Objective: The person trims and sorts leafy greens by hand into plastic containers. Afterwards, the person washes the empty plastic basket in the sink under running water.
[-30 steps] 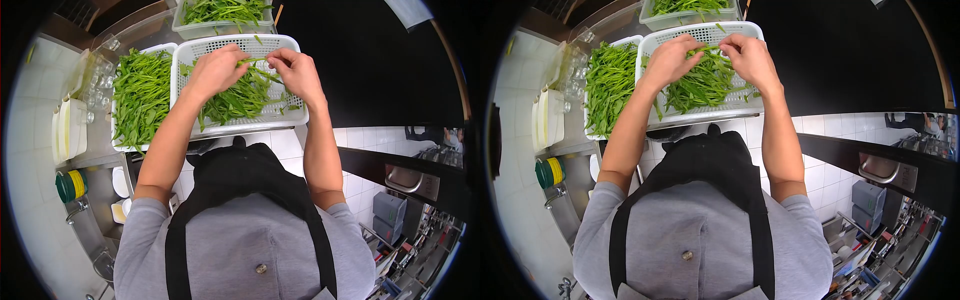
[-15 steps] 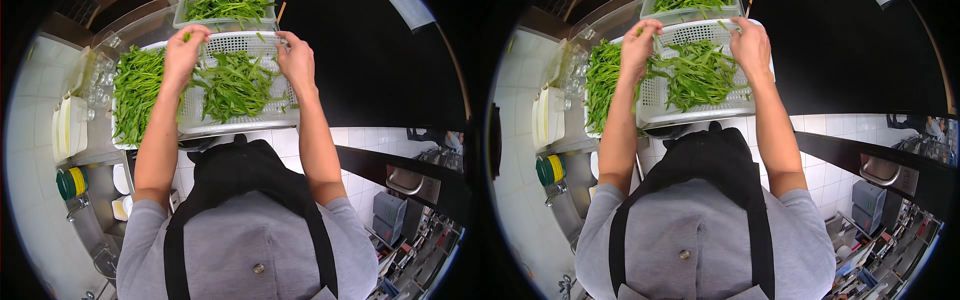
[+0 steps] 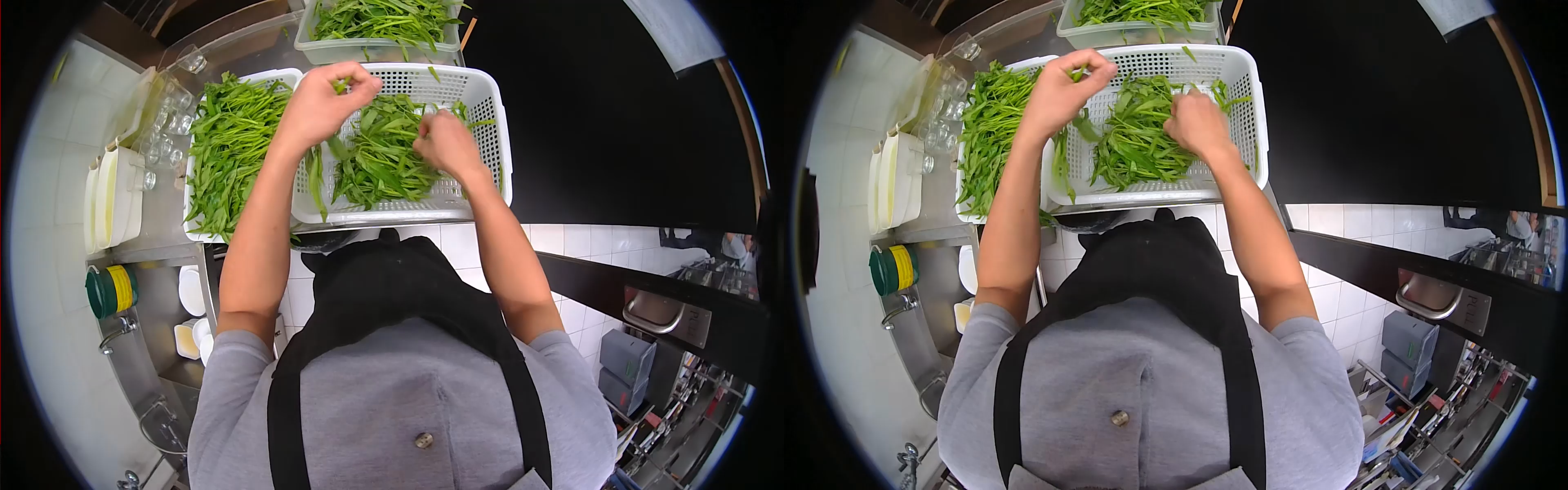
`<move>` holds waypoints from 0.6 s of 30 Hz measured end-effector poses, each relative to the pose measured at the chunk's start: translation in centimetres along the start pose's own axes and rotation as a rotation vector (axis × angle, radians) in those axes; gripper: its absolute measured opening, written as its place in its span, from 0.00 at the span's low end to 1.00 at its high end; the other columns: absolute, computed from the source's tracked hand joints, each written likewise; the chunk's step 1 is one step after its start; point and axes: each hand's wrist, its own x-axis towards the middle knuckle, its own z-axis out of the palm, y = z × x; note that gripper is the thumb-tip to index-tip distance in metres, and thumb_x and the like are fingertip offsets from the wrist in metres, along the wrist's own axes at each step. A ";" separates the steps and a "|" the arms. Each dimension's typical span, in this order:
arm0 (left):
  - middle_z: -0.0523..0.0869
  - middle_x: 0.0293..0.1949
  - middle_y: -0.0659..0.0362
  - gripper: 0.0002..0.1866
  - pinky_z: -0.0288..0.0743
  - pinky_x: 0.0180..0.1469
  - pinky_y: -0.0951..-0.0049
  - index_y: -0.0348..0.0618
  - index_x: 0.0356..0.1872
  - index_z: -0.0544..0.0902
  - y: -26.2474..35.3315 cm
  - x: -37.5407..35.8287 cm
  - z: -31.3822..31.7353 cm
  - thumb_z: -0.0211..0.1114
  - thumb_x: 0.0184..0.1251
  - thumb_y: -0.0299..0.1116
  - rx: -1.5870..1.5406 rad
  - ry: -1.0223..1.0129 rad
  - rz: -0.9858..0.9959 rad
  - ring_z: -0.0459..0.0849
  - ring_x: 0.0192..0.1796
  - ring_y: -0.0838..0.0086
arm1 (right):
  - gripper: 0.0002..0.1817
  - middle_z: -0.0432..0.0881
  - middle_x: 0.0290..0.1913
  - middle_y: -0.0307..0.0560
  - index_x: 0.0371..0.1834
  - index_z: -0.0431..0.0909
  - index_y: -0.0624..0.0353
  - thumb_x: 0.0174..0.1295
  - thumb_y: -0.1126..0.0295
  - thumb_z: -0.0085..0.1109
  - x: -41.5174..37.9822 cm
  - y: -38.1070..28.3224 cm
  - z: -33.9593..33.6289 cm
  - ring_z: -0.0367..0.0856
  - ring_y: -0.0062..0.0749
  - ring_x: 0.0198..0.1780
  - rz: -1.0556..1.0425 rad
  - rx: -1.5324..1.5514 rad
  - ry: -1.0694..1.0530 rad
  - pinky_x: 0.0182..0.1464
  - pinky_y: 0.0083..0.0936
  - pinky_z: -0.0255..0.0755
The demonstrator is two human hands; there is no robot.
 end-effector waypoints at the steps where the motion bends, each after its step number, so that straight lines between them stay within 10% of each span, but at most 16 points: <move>1: 0.86 0.35 0.64 0.10 0.75 0.46 0.74 0.39 0.36 0.86 0.0 -0.1 0.1 0.68 0.71 0.36 -0.003 0.008 -0.006 0.83 0.41 0.77 | 0.13 0.88 0.43 0.59 0.43 0.83 0.62 0.57 0.68 0.67 -0.6 -0.6 -1.8 0.87 0.58 0.45 -0.025 0.094 0.051 0.51 0.44 0.79; 11: 0.89 0.44 0.52 0.11 0.78 0.57 0.61 0.42 0.44 0.90 -0.1 0.5 4.0 0.68 0.64 0.34 0.439 -0.120 0.179 0.86 0.49 0.55 | 0.09 0.87 0.40 0.58 0.46 0.77 0.62 0.65 0.73 0.64 -2.6 -2.4 -6.8 0.86 0.56 0.44 -0.191 0.600 0.290 0.45 0.41 0.77; 18: 0.92 0.41 0.53 0.13 0.79 0.51 0.70 0.43 0.47 0.90 2.7 1.1 3.3 0.69 0.63 0.34 0.386 -0.121 -0.207 0.88 0.43 0.69 | 0.07 0.87 0.37 0.58 0.42 0.78 0.61 0.65 0.74 0.64 -3.0 -3.3 -6.8 0.86 0.56 0.39 -0.258 0.417 0.430 0.40 0.42 0.78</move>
